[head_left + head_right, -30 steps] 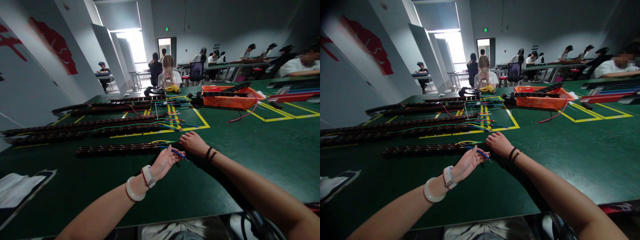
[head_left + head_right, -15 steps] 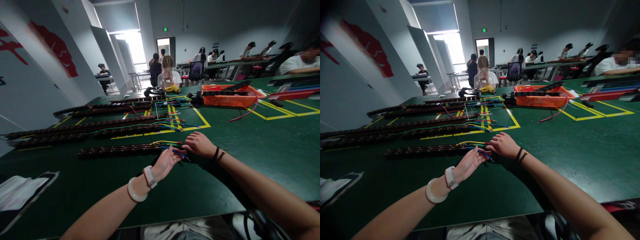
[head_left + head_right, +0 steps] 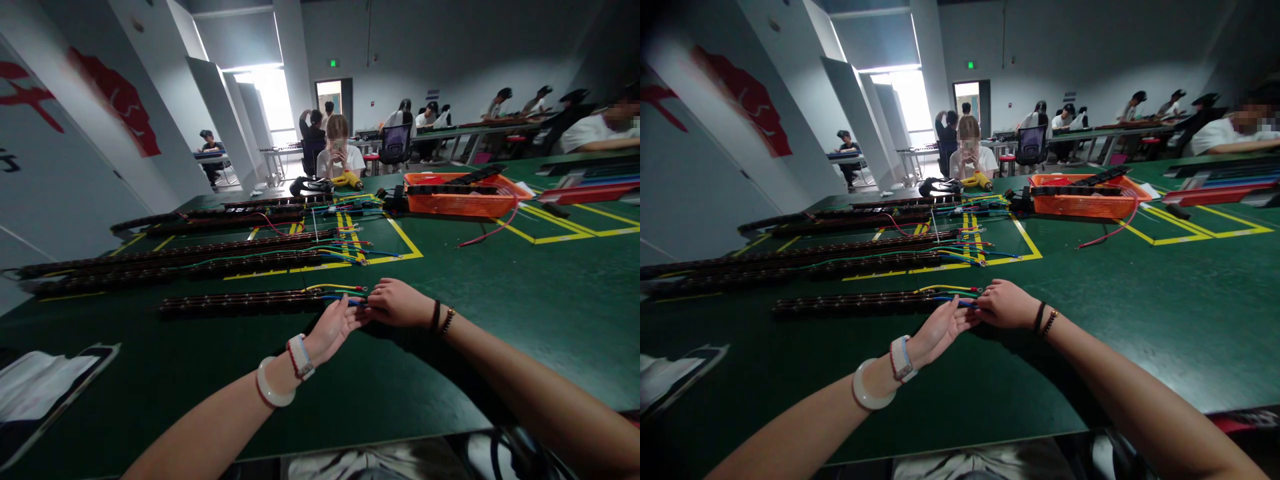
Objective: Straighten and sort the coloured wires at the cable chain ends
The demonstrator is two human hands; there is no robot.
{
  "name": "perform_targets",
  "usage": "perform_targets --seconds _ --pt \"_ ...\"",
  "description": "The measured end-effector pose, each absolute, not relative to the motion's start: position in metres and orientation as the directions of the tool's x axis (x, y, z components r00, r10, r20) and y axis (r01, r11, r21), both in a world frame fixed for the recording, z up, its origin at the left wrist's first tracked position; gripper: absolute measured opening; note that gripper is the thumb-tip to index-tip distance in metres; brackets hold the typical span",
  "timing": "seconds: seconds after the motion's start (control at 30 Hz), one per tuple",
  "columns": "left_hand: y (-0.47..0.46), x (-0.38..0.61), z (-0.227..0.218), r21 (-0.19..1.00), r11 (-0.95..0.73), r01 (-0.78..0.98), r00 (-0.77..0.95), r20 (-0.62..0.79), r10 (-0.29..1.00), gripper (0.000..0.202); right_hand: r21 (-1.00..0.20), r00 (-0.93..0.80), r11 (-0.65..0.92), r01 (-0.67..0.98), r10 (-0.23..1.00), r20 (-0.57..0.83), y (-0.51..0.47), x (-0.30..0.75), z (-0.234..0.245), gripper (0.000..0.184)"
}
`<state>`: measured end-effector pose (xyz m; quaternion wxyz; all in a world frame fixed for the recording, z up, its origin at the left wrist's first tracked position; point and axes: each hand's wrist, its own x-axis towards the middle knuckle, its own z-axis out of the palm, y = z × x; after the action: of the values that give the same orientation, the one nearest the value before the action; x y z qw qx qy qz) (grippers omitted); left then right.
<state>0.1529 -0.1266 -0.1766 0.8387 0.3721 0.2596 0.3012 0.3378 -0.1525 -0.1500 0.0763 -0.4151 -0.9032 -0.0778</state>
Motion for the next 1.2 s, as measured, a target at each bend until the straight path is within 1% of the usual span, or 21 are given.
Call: perform_targets --seconds 0.07,0.13,0.27,0.33,0.47,0.77,0.87,0.97,1.03,1.1,1.2 --pt "-0.128 0.153 -0.177 0.825 0.519 -0.223 0.721 -0.219 0.657 0.028 0.086 -0.610 0.606 0.790 0.765 0.207 -0.151 0.340 -0.149 0.027" --pt "-0.131 0.153 -0.176 0.883 0.455 -0.116 0.748 -0.224 0.624 0.031 0.110 -0.591 0.582 0.806 0.778 0.215 -0.151 0.342 -0.149 0.029" --pt "-0.137 0.154 -0.174 0.950 0.308 0.050 0.788 -0.227 0.572 0.035 0.177 -0.599 0.573 0.800 0.774 0.204 -0.151 0.339 -0.152 0.026" --pt "-0.138 0.154 -0.172 0.958 0.279 0.068 0.797 -0.221 0.563 0.035 0.204 -0.612 0.579 0.789 0.769 0.183 -0.150 0.337 -0.156 0.023" --pt "-0.138 0.154 -0.171 0.958 0.283 0.052 0.804 -0.208 0.557 0.035 0.222 -0.630 0.595 0.772 0.761 0.152 -0.147 0.335 -0.162 0.019" --pt "-0.136 0.153 -0.175 0.963 0.258 0.083 0.817 -0.214 0.536 0.038 0.198 -0.623 0.597 0.777 0.773 0.118 -0.145 0.334 -0.163 0.015" --pt "-0.135 0.153 -0.175 0.965 0.244 0.093 0.821 -0.213 0.530 0.038 0.186 -0.607 0.582 0.792 0.784 0.131 -0.145 0.335 -0.165 0.017" --pt "-0.136 0.153 -0.173 0.966 0.240 0.095 0.820 -0.213 0.531 0.037 0.143 -0.582 0.565 0.813 0.793 0.177 -0.145 0.338 -0.167 0.023" --pt "-0.136 0.153 -0.172 0.966 0.242 0.093 0.820 -0.212 0.532 0.036 0.080 -0.557 0.555 0.828 0.799 0.228 -0.144 0.341 -0.168 0.029" --pt "-0.137 0.153 -0.172 0.966 0.242 0.094 0.822 -0.213 0.528 0.035 -0.026 -0.503 0.532 0.846 0.814 0.291 -0.142 0.344 -0.168 0.033" --pt "-0.137 0.153 -0.171 0.966 0.237 0.099 0.828 -0.212 0.518 0.034 -0.235 -0.363 0.466 0.853 0.853 0.374 -0.138 0.348 -0.170 0.034"
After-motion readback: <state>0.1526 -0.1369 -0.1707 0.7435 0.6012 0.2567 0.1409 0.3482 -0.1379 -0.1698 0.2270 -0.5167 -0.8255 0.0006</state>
